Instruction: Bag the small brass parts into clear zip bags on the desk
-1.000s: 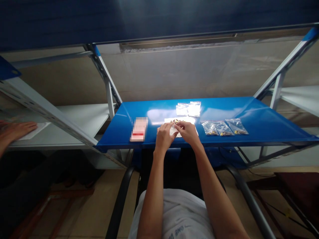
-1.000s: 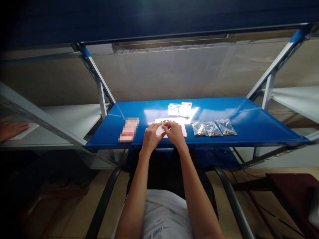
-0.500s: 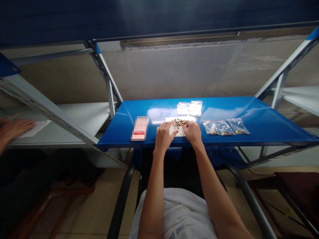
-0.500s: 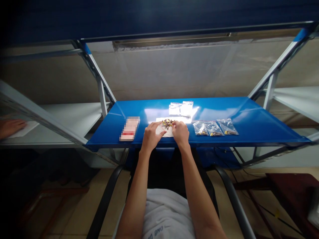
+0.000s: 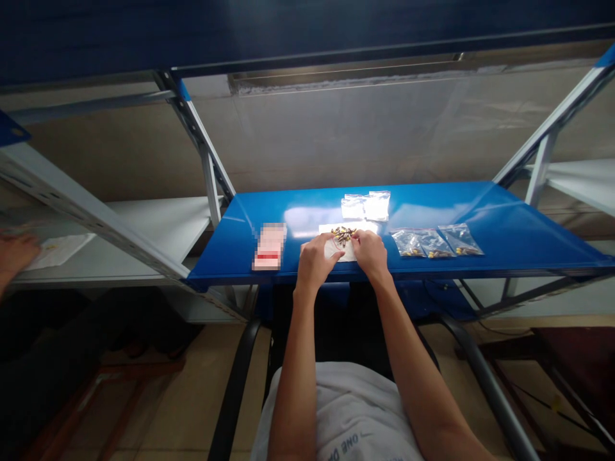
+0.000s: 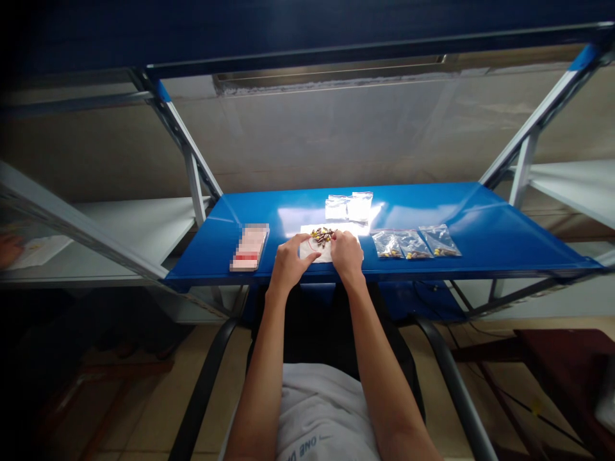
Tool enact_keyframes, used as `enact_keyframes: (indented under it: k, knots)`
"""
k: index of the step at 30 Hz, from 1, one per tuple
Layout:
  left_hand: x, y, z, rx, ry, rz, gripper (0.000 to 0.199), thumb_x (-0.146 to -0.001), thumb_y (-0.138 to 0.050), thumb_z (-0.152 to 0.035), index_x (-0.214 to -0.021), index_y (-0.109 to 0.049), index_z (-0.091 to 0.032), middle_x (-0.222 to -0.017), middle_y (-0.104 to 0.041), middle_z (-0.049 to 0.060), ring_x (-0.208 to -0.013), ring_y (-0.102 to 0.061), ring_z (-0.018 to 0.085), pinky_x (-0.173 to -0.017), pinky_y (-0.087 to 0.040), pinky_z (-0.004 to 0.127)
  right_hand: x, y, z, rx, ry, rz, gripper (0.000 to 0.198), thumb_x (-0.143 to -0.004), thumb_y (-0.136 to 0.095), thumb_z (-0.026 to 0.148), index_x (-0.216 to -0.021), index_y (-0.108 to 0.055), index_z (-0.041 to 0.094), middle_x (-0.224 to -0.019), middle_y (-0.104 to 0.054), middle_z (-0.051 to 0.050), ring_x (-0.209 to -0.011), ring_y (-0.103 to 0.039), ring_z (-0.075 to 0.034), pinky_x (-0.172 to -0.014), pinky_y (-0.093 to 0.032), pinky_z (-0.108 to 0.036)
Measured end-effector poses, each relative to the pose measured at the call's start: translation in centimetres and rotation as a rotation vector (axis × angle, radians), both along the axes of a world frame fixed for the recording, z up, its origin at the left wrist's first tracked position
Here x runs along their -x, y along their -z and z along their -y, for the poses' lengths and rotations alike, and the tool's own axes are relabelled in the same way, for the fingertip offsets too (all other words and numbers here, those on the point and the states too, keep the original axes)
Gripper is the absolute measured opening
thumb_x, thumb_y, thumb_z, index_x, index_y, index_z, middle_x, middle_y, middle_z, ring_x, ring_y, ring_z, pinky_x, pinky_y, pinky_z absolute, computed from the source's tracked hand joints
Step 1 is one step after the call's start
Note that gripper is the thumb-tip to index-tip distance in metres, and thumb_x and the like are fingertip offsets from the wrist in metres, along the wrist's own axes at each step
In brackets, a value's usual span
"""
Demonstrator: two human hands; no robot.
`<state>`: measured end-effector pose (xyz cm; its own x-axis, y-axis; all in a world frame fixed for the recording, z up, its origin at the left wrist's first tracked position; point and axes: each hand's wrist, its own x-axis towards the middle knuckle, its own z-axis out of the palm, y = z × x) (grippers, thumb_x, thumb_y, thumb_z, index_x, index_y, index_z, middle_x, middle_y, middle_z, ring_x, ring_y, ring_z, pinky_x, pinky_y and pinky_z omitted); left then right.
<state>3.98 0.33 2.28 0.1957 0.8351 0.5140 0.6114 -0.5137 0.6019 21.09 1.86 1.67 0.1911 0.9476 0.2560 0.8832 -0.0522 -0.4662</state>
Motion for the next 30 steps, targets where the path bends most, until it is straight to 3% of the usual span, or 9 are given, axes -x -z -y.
enact_keyframes:
  k: [7, 12, 15, 19, 26, 30]
  knots:
    - [0.0, 0.0, 0.1, 0.035, 0.029, 0.023, 0.047, -0.082, -0.090, -0.026, -0.123, -0.067, -0.024, -0.121, -0.078, 0.009, -0.109, -0.075, 0.029, -0.096, -0.059, 0.043, -1.1, -1.6, 0.3, -0.137, -0.129, -0.306, 0.022, -0.095, -0.058, 0.030, -0.094, -0.076, 0.018, -0.089, -0.077, -0.009, -0.082, -0.068, -0.023, -0.080, -0.048, -0.033]
    - [-0.2, -0.3, 0.2, 0.078, 0.059, 0.057, 0.043, -0.085, -0.088, -0.026, -0.123, -0.068, -0.023, -0.121, -0.079, 0.009, -0.109, -0.076, 0.028, -0.094, -0.059, 0.040, -1.4, -2.0, 0.4, 0.045, -0.464, -0.505, 0.029, -0.088, -0.065, 0.043, -0.086, -0.078, 0.018, -0.076, -0.073, -0.004, -0.071, -0.060, -0.019, -0.067, -0.044, -0.029]
    - [-0.2, -0.6, 0.2, 0.101, 0.091, 0.078, 0.039, -0.086, -0.087, -0.026, -0.120, -0.069, -0.023, -0.117, -0.079, 0.008, -0.106, -0.077, 0.027, -0.092, -0.060, 0.038, -1.4, -2.0, 0.5, 0.104, -0.582, -0.562, 0.040, -0.090, -0.063, 0.053, -0.081, -0.077, 0.017, -0.066, -0.064, 0.000, -0.065, -0.053, -0.016, -0.062, -0.038, -0.027]
    - [-0.1, -0.6, 0.2, 0.108, 0.096, 0.088, 0.039, -0.085, -0.087, -0.028, -0.118, -0.069, -0.022, -0.114, -0.080, 0.008, -0.103, -0.077, 0.026, -0.090, -0.060, 0.037, -1.8, -2.7, 1.0, 0.144, -0.641, -0.577, 0.051, -0.095, -0.056, 0.062, -0.083, -0.078, 0.016, -0.070, -0.064, -0.001, -0.067, -0.053, -0.016, -0.061, -0.038, -0.027]
    - [0.0, -0.4, 0.0, 0.109, 0.093, 0.135, 0.036, -0.088, -0.084, -0.030, -0.120, -0.068, -0.023, -0.115, -0.079, 0.008, -0.102, -0.077, 0.025, -0.090, -0.060, 0.036, -1.7, -3.1, 1.2, 0.180, -0.705, -0.549, 0.048, -0.093, -0.061, 0.061, -0.102, -0.082, 0.019, -0.094, -0.078, -0.006, -0.082, -0.067, -0.022, -0.071, -0.049, -0.030]
    - [0.1, -0.4, -0.1, 0.133, 0.111, 0.240, 0.048, -0.082, -0.089, -0.034, -0.124, -0.067, -0.024, -0.120, -0.077, 0.010, -0.102, -0.076, 0.026, -0.088, -0.061, 0.037, -1.8, -3.1, 1.1, 0.087, -0.664, -0.573, 0.041, -0.089, -0.067, 0.058, -0.087, -0.081, 0.019, -0.084, -0.077, -0.007, -0.077, -0.066, -0.022, -0.070, -0.050, -0.032]
